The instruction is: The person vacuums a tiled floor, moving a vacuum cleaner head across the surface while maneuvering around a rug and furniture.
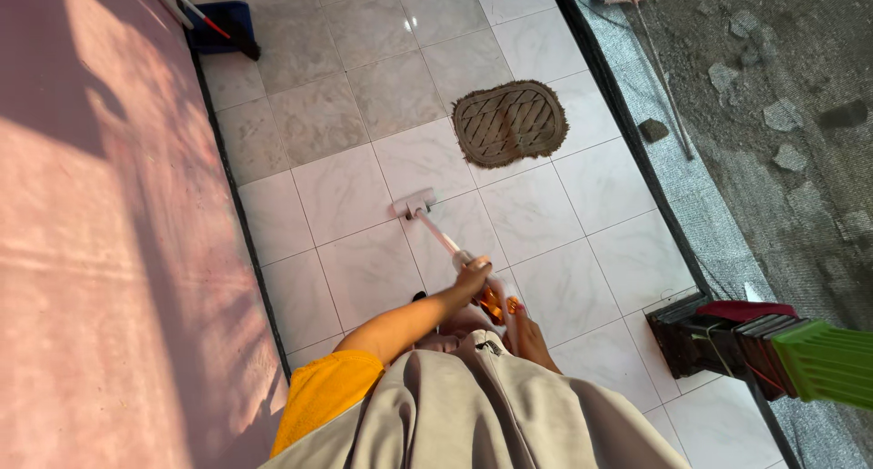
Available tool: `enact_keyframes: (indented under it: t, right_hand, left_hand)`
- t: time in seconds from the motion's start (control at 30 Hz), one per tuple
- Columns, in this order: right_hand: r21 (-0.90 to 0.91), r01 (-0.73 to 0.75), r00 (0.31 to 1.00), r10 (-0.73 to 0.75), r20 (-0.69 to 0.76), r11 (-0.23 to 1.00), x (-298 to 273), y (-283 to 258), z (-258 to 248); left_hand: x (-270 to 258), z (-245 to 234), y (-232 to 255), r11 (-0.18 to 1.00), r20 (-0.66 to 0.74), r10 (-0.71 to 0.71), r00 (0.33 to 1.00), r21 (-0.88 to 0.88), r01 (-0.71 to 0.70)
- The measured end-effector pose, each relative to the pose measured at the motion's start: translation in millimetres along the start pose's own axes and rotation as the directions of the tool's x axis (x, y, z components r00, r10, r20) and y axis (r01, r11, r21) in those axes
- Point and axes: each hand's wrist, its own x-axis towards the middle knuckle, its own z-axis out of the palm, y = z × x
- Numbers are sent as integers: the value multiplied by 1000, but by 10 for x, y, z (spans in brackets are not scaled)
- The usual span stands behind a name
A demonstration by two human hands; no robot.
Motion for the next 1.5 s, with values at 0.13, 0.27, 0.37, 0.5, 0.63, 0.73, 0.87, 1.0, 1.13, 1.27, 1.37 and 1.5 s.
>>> enact_keyframes:
  t: [0.13, 0.27, 0.37, 0.5, 0.63, 0.73, 0.87, 1.0, 1.13, 1.27, 1.37, 1.5]
  right_hand:
    - [-82, 116, 993, -118, -25, 990, 475, -371, 594]
    - [143, 125, 985, -140, 104, 982, 827, -716, 1069]
    - [278, 26, 992, -58, 108, 960, 1300, -998, 1326]
    - [216, 197, 967, -226, 118, 956, 1662, -1136, 1305]
    - [48, 46, 993, -51, 105, 998, 1589, -1269, 830]
    - [-100, 54, 996, -47, 70, 993, 1412, -1338, 303]
    - [5, -76, 995, 76, 61, 997, 1291, -1312, -232]
    - [-91, 33, 996, -25, 86, 995, 1559, -1414, -355]
    - [-36, -22, 996, 25, 88, 999, 2099, -1686, -55]
    - [36, -13, 992, 8, 128, 999, 2546, -2060, 572]
    - [169, 1, 980, -35, 195, 986, 2808, -2302, 1069]
    - [266, 26, 962, -96, 254, 964, 3135, -2536, 1362]
  left_hand:
    - [566, -572, 135, 976, 0, 140, 990, 169, -138]
    - [956, -1113, 425, 999, -33, 33, 999, 9, -33]
    - [1174, -1426, 858, 998, -46, -10, 999, -59, 7]
    - [1325, -1457, 1040, 992, -106, -123, 987, -51, 118]
    - [1412, -1215, 1089, 994, -81, -104, 991, -27, 102]
    - [1311, -733, 1092, 989, -15, -117, 993, -96, 115]
    - [1207, -293, 1139, 984, 20, -166, 986, -59, 167]
    - [1407, -245, 1246, 982, -19, -79, 997, -172, 74]
    - [1974, -562, 1335, 991, -82, -103, 991, -93, 95]
    - [2486, -1200, 1596, 966, -101, 120, 988, -219, -140]
    - [2734, -1727, 1729, 977, -164, -197, 967, -112, 180]
    - [2943, -2050, 1950, 973, -206, -129, 970, -214, 84]
